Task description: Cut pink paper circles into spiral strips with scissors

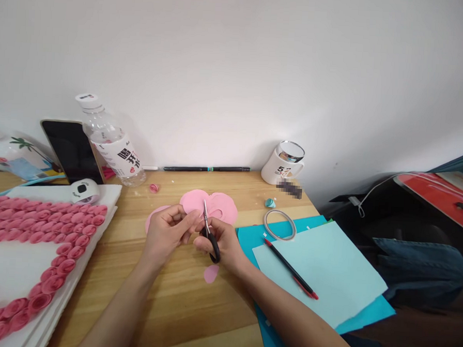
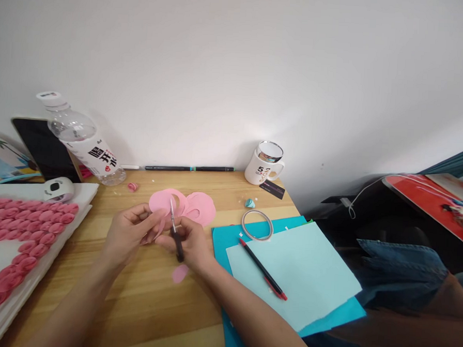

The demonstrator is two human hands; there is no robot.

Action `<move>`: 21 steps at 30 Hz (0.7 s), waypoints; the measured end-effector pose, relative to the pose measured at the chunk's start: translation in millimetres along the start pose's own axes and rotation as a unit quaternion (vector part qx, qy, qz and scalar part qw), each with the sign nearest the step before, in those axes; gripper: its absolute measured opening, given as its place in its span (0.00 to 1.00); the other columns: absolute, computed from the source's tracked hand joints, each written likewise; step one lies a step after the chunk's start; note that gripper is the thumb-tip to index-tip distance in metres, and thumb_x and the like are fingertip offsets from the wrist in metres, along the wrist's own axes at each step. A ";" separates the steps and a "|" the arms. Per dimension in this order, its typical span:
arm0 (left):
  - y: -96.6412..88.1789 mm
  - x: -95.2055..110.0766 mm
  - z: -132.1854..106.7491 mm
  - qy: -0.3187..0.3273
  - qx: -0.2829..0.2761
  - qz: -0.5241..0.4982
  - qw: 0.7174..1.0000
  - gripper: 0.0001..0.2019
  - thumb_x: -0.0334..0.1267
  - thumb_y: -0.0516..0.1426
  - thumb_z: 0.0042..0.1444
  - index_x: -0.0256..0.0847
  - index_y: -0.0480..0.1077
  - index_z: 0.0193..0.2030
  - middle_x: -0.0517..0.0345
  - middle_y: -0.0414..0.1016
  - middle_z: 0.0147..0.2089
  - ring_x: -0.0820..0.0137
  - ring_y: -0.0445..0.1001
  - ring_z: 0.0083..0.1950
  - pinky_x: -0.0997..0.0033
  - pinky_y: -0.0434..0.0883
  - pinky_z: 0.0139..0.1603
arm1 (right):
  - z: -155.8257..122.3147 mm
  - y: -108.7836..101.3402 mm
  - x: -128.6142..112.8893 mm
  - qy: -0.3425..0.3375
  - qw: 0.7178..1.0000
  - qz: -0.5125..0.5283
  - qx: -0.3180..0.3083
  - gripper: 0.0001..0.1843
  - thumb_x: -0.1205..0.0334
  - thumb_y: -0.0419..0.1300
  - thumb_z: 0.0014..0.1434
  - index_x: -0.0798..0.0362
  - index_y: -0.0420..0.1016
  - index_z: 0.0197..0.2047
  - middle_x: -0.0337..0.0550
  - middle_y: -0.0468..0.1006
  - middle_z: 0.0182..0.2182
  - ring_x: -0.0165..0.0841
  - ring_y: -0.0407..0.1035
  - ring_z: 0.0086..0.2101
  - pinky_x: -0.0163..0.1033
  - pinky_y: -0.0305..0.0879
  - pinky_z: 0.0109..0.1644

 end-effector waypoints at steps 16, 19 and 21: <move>-1.0 0.8 0.5 0.018 0.025 -0.061 0.998 0.13 0.42 0.60 0.51 0.38 0.65 0.22 0.67 0.66 0.15 0.83 0.56 0.12 0.82 0.51 0.12 | -0.3 0.9 8.3 0.009 1.000 0.007 -0.005 0.23 0.50 0.71 0.38 0.54 0.67 0.30 0.30 0.66 0.16 0.23 0.57 0.17 0.29 0.53 0.20; 2.4 1.7 -0.8 0.007 0.012 -0.052 0.999 0.13 0.42 0.60 0.52 0.37 0.66 0.22 0.65 0.67 0.15 0.82 0.58 0.12 0.82 0.53 0.12 | -0.7 3.3 10.2 0.007 1.000 0.015 -0.012 0.24 0.50 0.72 0.37 0.55 0.66 0.28 0.31 0.66 0.16 0.23 0.57 0.16 0.29 0.53 0.20; 3.2 2.4 -1.6 0.006 0.007 -0.039 0.999 0.13 0.42 0.60 0.51 0.37 0.67 0.21 0.65 0.67 0.14 0.82 0.59 0.12 0.82 0.55 0.12 | -0.5 4.1 11.2 0.007 1.000 0.018 -0.019 0.24 0.50 0.72 0.37 0.55 0.66 0.28 0.32 0.67 0.17 0.23 0.58 0.17 0.30 0.54 0.20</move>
Point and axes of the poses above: each hand's wrist, its own z-axis towards the middle knuckle, its own y-axis out of the palm, x = y × z, the point moved 6 cm from there along z, towards the middle knuckle
